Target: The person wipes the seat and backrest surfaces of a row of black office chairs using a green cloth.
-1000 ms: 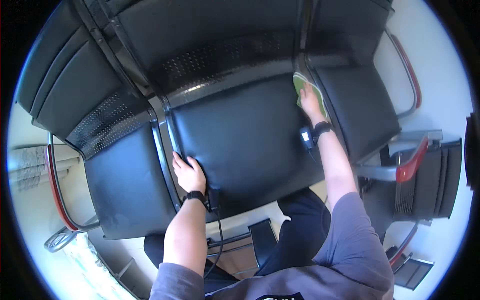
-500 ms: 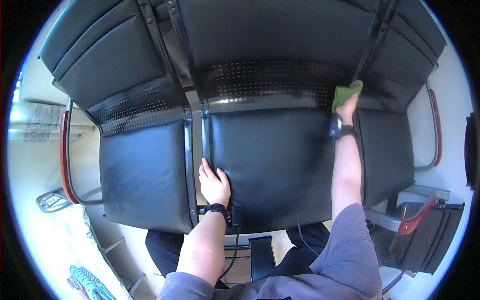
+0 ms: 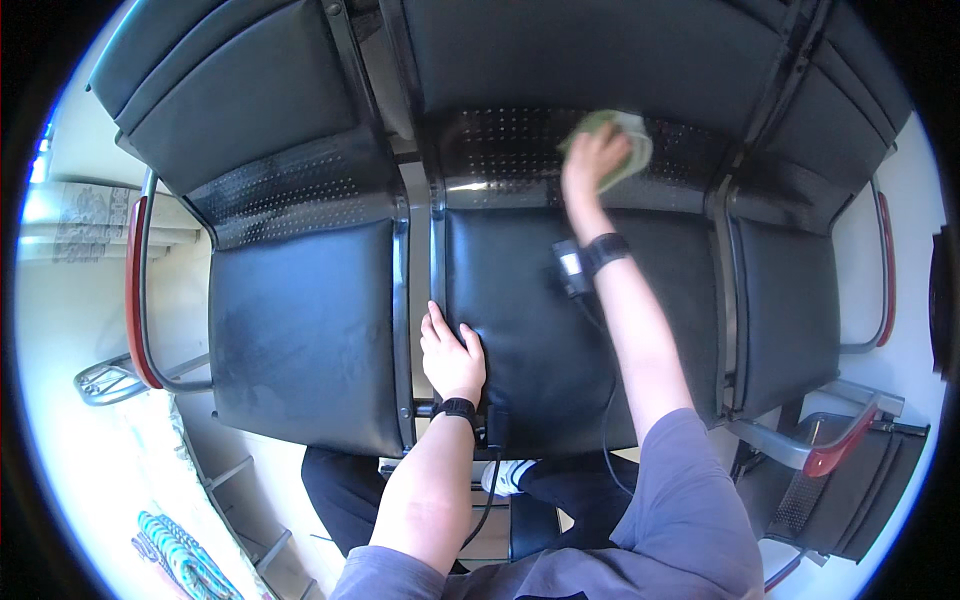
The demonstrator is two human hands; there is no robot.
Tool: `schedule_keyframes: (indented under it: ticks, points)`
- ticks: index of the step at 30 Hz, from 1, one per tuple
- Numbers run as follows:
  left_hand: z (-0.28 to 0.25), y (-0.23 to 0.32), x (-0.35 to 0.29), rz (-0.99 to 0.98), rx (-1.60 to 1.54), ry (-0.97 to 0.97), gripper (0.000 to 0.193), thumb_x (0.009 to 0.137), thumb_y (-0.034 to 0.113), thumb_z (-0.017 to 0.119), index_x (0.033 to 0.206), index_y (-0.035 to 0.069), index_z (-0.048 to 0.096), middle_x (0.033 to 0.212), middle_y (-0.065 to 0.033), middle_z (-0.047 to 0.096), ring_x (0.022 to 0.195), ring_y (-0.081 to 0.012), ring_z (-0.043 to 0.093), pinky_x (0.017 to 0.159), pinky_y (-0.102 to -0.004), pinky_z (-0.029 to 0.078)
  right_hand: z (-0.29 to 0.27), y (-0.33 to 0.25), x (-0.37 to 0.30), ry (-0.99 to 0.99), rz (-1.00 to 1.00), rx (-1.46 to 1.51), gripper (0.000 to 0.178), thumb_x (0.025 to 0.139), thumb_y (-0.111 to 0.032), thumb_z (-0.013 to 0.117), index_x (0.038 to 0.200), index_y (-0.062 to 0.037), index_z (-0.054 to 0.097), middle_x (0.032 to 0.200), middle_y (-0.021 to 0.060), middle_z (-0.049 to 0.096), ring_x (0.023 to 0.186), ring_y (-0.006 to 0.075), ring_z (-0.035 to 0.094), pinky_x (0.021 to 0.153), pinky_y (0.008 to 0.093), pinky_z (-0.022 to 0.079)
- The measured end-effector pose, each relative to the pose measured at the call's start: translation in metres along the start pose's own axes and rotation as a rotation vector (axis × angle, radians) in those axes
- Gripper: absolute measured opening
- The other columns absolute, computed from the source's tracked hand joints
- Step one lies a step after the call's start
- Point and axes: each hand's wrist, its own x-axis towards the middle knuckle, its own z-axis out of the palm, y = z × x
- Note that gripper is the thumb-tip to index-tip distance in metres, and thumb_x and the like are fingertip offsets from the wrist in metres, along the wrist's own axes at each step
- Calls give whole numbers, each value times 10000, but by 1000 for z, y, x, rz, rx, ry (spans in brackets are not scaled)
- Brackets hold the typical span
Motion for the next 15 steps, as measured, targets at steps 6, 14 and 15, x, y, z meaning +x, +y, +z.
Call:
schedule_keyframes:
  ticks: [6,14,15]
  points:
    - [-3,-4,-1,-3,22,16,538,807,232,452,1279,12,317,1197,-191,425,1011,-325,479,821,-390,437,10,-106,-78,-772,-743,-180,470,884,-319,425,1335,-294,297,1435,158,38,1315,377,15,1031,559,82]
    - [-3,-4,-2,7,36,20,534,807,234,450,1278,17,322,1185,-182,429,1020,-328,474,820,-397,434,4,-81,-84,-747,-847,-45,546,882,-320,416,1373,-223,196,1426,45,191,1323,210,146,1068,390,116]
    - [-3,-4,-3,9,35,14,534,807,234,450,1278,17,322,1185,-182,429,1020,-328,474,820,-397,434,0,-73,-81,-784,-825,25,557,882,-322,416,1376,-210,182,1413,46,232,1317,203,170,1068,376,127]
